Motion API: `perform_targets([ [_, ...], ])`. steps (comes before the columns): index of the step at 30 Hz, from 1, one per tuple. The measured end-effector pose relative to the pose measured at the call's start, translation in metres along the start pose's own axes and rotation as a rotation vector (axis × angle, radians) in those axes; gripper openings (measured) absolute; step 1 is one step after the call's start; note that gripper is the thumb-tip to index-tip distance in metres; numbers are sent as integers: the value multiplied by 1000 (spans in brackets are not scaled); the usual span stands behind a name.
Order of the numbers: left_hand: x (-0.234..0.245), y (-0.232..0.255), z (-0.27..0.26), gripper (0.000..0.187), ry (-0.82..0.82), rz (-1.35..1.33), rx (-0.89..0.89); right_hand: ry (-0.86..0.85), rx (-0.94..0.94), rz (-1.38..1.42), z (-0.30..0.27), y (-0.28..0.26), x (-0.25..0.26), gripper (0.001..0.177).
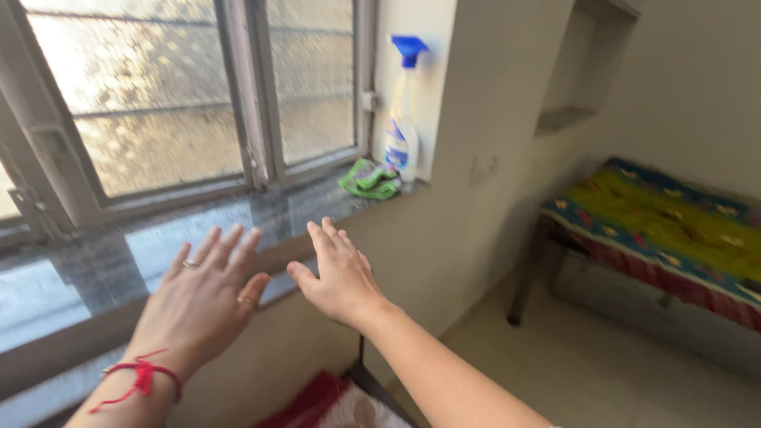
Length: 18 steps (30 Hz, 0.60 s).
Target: The person wipes a marble windowsill and the lower frame of a window with a green cloth, then picks up and sets down a spray bottle.
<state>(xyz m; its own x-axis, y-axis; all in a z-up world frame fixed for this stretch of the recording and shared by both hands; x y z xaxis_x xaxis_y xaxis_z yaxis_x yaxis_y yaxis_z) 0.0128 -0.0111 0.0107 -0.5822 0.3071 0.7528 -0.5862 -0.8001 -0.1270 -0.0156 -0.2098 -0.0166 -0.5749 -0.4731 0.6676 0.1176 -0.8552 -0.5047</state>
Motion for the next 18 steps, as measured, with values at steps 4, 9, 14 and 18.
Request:
perform_targets([
  [4,-42,-11,23,68,-109,-22,12,-42,73,-135,34,1,-14,75],
  [9,-95,-16,25,67,-191,-34,36,-98,55,-236,57,27,-40,69],
  [14,-113,-21,34,71,-308,-92,113,-111,59,-234,55,43,-50,75],
  [18,-101,-16,40,70,-298,-162,189,-105,59,-379,66,43,-44,66],
])
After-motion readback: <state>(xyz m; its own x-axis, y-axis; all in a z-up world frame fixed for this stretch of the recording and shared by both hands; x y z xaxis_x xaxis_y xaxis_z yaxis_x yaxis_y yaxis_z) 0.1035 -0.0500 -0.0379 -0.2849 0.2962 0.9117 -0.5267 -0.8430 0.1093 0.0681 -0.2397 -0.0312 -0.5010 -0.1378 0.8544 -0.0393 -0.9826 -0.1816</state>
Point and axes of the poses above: each hand's wrist, its own z-axis towards the middle knuckle, its own x-axis out of the back of the hand, y = z × x, the point moved 2 cm from there along z, towards the middle knuckle, and after that the axes turned 8 degrees about y, right-handed, at the moved point
